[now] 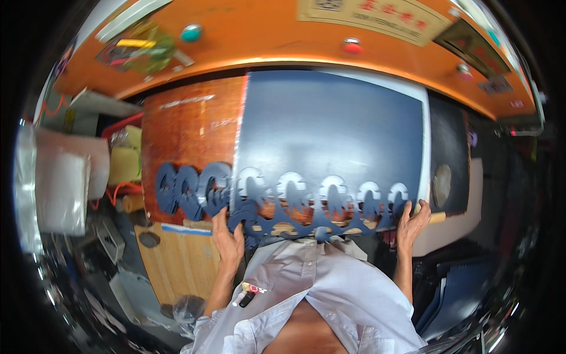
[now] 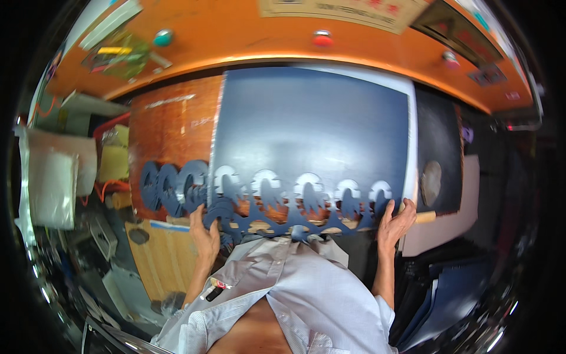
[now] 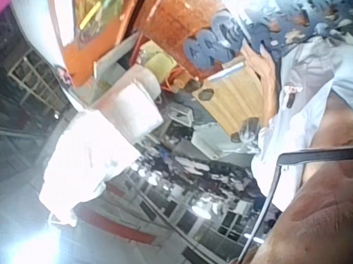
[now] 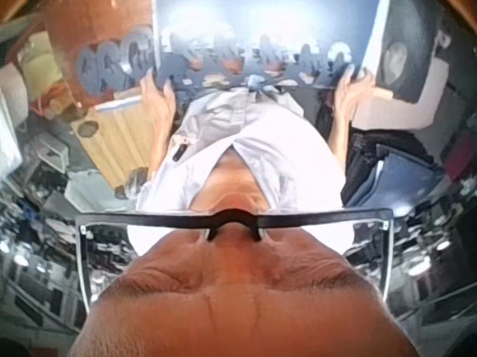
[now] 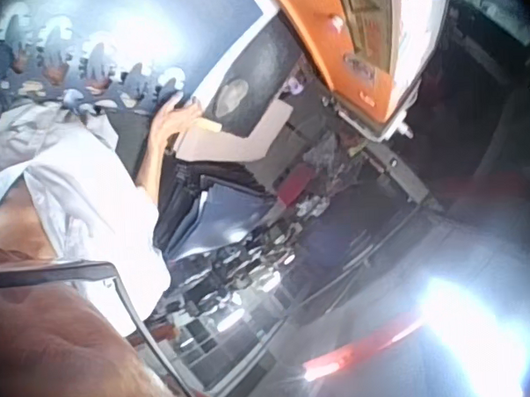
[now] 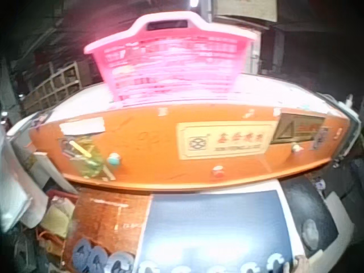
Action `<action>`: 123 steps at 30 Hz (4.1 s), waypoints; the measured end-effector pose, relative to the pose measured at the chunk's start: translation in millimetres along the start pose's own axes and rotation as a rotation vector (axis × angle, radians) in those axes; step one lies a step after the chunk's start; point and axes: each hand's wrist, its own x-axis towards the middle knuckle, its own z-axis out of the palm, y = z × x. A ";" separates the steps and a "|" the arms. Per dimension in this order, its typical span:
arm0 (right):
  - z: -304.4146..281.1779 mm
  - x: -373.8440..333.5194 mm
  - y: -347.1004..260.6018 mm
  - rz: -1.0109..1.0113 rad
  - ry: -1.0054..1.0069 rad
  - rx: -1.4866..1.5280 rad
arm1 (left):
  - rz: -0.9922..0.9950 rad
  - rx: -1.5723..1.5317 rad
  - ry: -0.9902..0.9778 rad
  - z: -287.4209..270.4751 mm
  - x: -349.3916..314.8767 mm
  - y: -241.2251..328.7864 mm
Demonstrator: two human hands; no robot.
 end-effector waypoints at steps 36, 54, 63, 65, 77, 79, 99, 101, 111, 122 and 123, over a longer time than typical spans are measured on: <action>32.7 103.0 197.1 0.084 -0.317 0.048 | -0.085 -0.081 -0.225 19.1 18.8 -0.3; 28.0 68.6 -87.6 -0.193 -0.337 0.674 | -0.091 -0.082 -0.053 58.6 0.2 -36.7; 90.9 7.4 -318.4 -0.362 -0.511 0.727 | -0.102 -0.120 -0.072 55.1 -1.5 -31.7; 97.1 -2.1 -337.4 -0.355 -0.450 0.706 | -0.092 -0.126 -0.066 55.1 -1.5 -31.5; 105.0 -17.9 -347.8 -0.425 -0.497 0.608 | -0.069 -0.159 -0.061 53.3 -2.3 -37.9; 101.4 -15.8 -338.0 -0.495 -0.535 0.582 | -0.075 -0.161 -0.055 55.1 -2.9 -36.2; -2.3 266.5 -77.9 -0.005 0.314 0.685 | -0.063 -0.104 0.076 85.8 147.2 2.4; -1.9 244.6 -77.0 -0.148 0.296 0.658 | -0.089 -0.107 0.079 85.7 164.4 10.9; 56.2 74.2 -134.7 -0.402 -0.049 0.428 | -0.026 -0.149 0.121 83.5 186.6 27.9; 69.9 44.9 -151.8 -0.503 -0.062 0.305 | -0.040 -0.086 0.098 82.1 186.4 25.8; 69.5 40.3 -149.9 -0.521 -0.061 0.304 | -0.044 -0.094 0.085 81.8 182.9 23.5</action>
